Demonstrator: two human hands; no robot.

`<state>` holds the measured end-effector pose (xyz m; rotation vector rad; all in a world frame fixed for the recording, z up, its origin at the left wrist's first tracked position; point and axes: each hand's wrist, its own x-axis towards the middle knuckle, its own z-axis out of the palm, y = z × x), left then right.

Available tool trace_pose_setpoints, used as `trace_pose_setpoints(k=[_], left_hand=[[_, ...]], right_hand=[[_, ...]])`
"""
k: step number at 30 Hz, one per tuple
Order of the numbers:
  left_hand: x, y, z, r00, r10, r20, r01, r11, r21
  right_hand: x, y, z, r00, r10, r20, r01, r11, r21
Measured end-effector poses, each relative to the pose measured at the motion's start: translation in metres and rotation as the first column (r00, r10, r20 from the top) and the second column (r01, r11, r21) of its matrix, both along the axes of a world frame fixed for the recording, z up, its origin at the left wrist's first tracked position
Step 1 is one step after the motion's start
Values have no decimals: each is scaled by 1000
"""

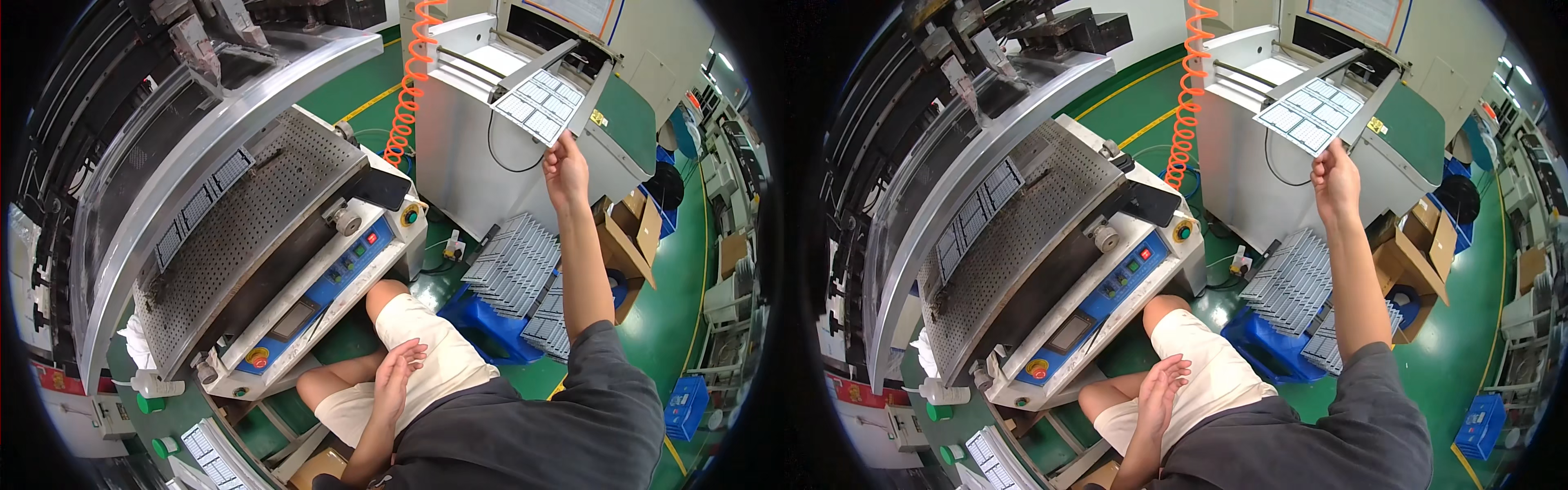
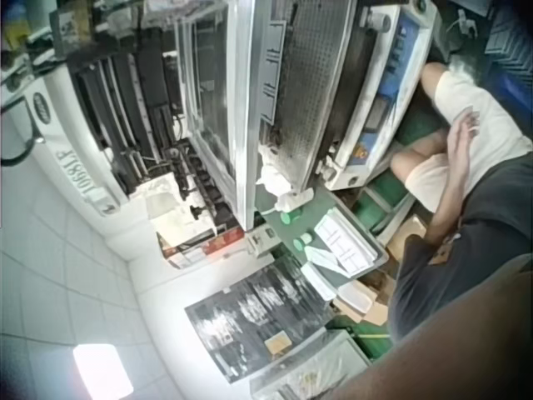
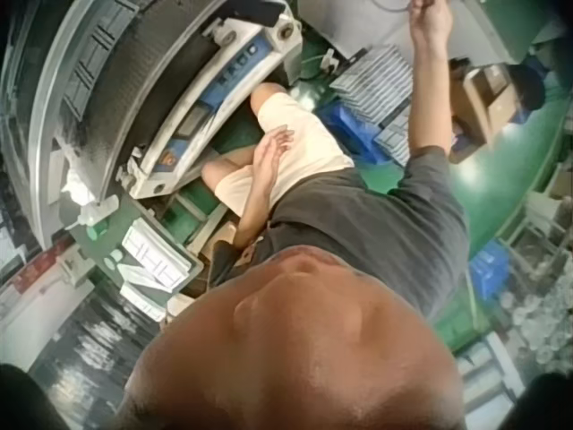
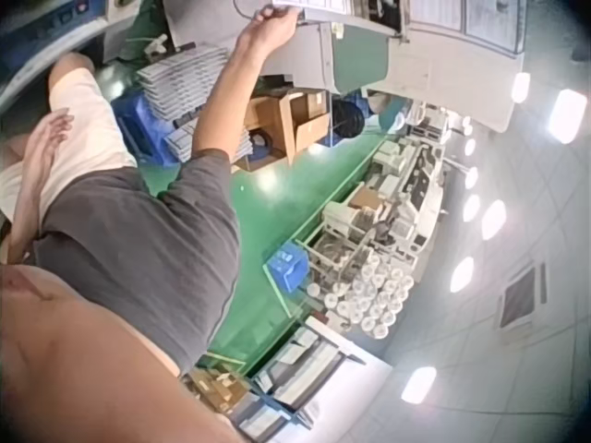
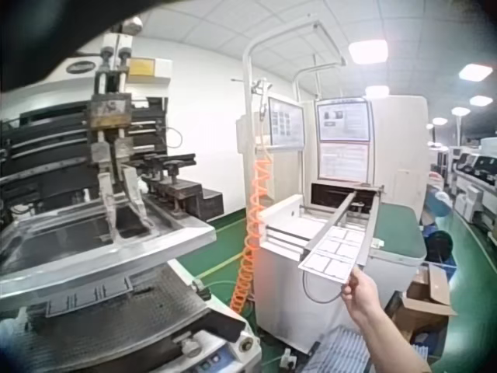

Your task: Operator inspects PCB panels, places them into a stencil printing machine, and manually cleans the solder paste stencil using a squeegee and wipe.

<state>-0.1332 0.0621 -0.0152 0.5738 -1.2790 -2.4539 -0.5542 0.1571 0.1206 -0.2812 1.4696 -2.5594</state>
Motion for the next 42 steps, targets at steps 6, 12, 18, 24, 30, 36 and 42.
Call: trace_pose_setpoints(k=[6,12,18,24,30,36,42], left_hand=[[37,-11,-19,974,217,70,-213,975,-55],[144,-82,4,658,708,257,-411,624,-665],[289,-71,109,8,972,-236,224,-232,-947],[354,-32,80,-282,957,-63,488,87,-869],[353,-27,64,-323,946,35,535,212,-818],[340,-5,79,-236,965,116,480,219,-850],[317,11,84,-134,988,76,338,118,-934]], right_hand=[[88,-34,-56,951,305,53,-305,952,4],[285,-51,-182,459,773,438,-888,384,252],[367,-61,-143,25,936,351,-981,-44,187],[382,-97,-130,-131,945,301,-901,-240,361],[433,-110,-134,-287,921,265,-837,-375,398],[548,-141,-117,-491,852,180,-830,-521,200],[650,-171,-99,-393,846,360,-918,-382,-107]])
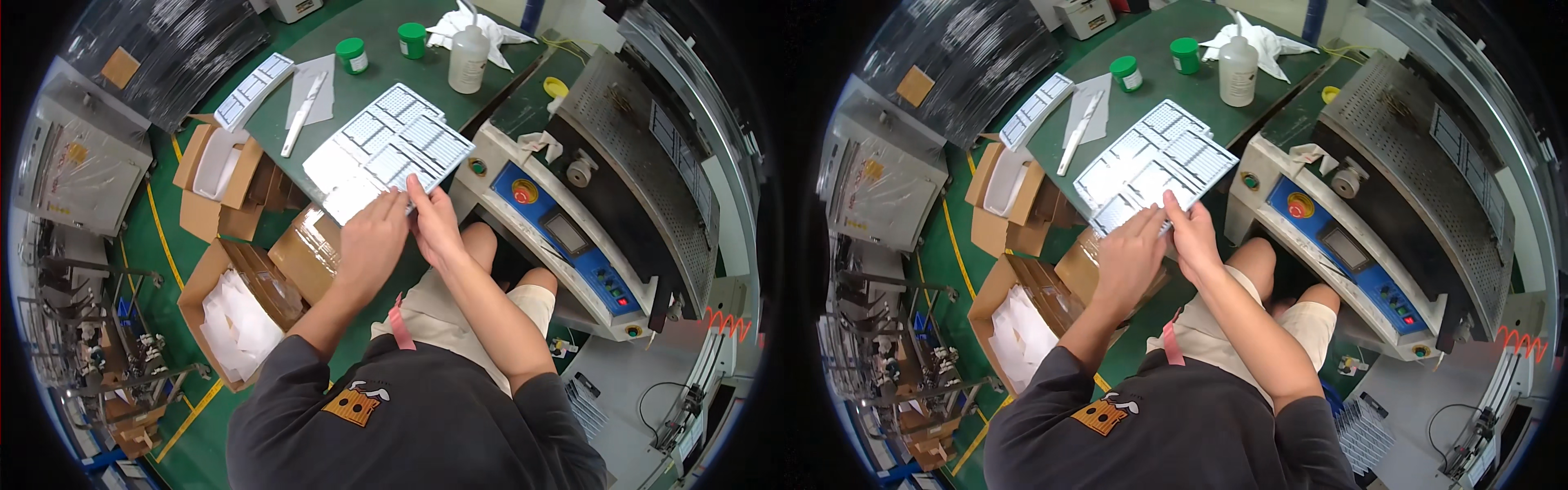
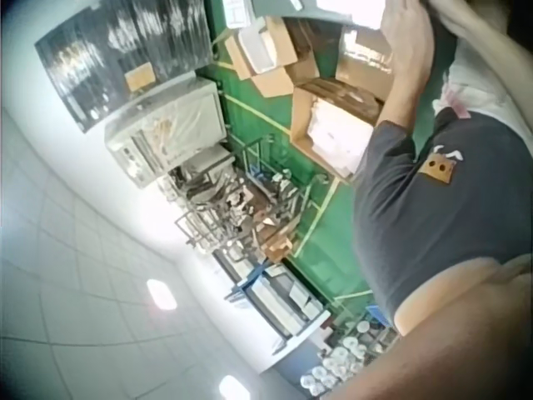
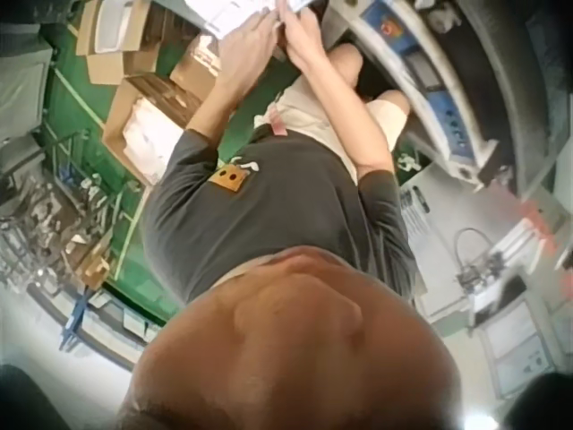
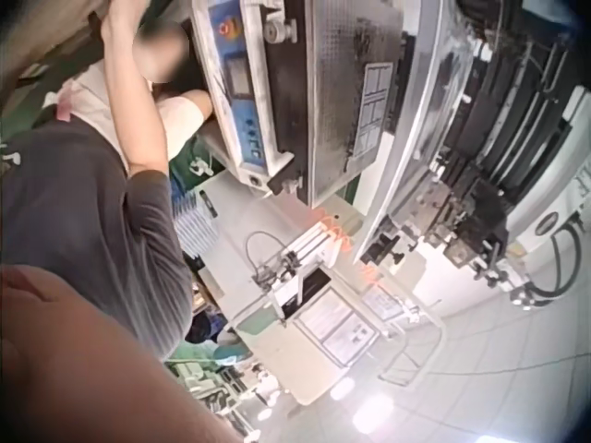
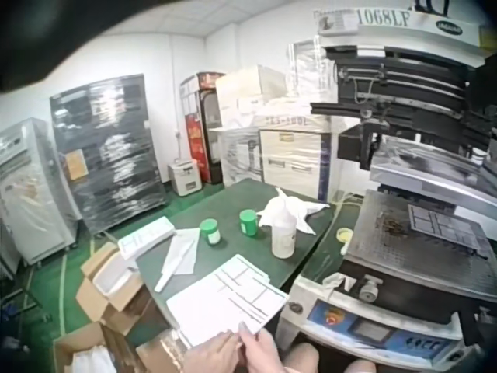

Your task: Operator inspects PCB panels, places them into a stencil printing machine, and manually cleans the solder paste stencil using a squeegee and wipe.

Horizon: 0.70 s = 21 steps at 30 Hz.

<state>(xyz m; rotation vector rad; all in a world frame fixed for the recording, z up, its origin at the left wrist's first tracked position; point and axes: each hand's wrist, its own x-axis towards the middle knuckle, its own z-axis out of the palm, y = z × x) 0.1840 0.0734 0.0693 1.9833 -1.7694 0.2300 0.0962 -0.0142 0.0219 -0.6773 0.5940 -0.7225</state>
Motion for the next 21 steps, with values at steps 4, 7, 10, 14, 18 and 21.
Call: trace_pose_setpoints(k=[4,7,10,14,18,21], left_hand=[[3,19,2,960,-132,-247,128,991,-30],[25,24,1,976,-30,-218,-15,979,-203],[28,25,-6,838,-35,-545,-103,970,-222],[35,31,-8,328,-58,-943,-20,997,-69],[78,48,-14,429,-32,-903,-179,977,-119],[164,97,-57,349,113,-930,-559,822,-110]], right_hand=[[4,3,-9,994,-112,-7,112,993,-47],[-24,10,-13,993,-115,-31,113,992,-56],[-54,21,2,997,-55,-51,49,993,-111],[-80,27,5,998,-33,-54,18,967,-255],[-106,33,18,972,-151,-182,112,972,-208],[-149,39,9,967,-189,-168,157,970,-187]])
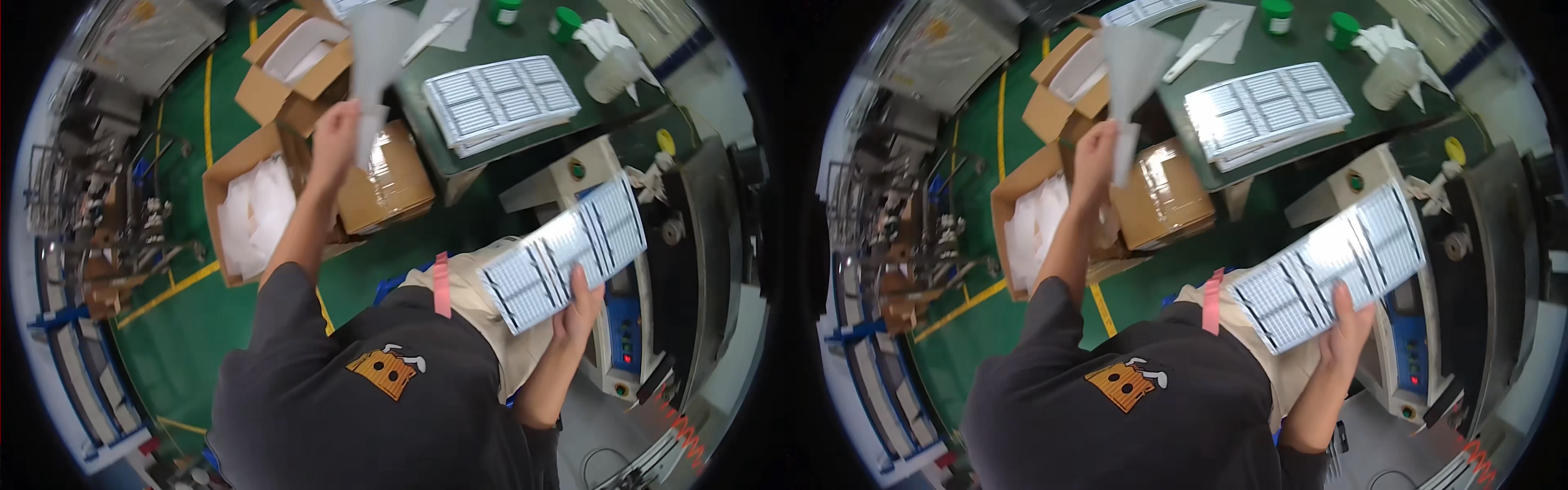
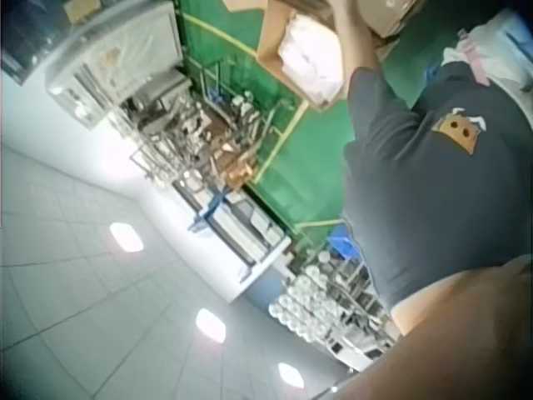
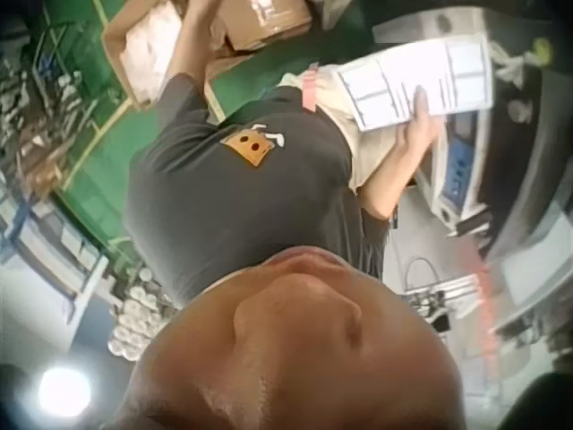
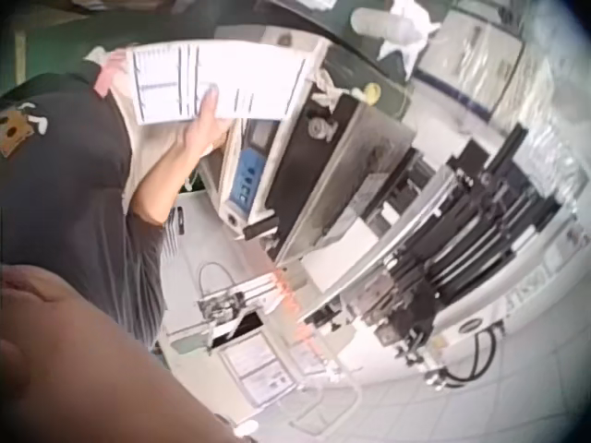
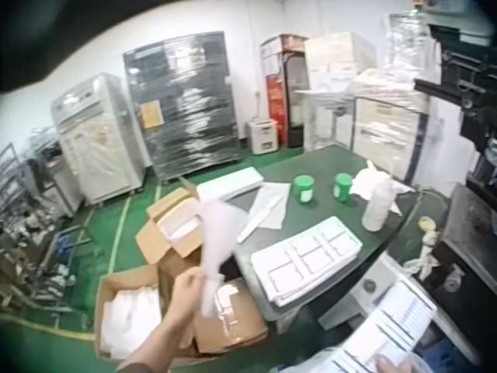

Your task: Operator inspects PCB panels, places them into a stencil printing machine, and manually cleans the solder paste stencil using a squeegee and wipe.

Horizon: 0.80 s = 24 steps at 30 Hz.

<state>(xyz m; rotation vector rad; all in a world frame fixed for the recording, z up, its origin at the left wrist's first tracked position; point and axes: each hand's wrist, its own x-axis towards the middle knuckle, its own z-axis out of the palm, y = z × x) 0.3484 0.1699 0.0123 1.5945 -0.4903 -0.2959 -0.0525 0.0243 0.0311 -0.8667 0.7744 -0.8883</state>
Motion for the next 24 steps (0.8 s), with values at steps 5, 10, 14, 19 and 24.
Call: trace_pose_setpoints(k=[5,10,14,19,24], left_hand=[[98,198,-124,845,535,9,-484,756,440],[102,340,-186,645,749,-153,-441,529,725],[100,347,-175,623,734,271,-512,121,850],[56,178,-86,645,397,653,-672,701,238],[-141,-4,11,854,-472,219,499,863,-84]], right_hand=[[-56,16,-24,995,-39,-89,43,998,46],[-70,21,-35,991,-32,-128,51,987,150],[-56,22,-37,990,-9,-140,30,989,146],[-49,24,-35,993,-16,-117,30,993,114],[-59,27,-10,977,-138,165,127,989,75]])
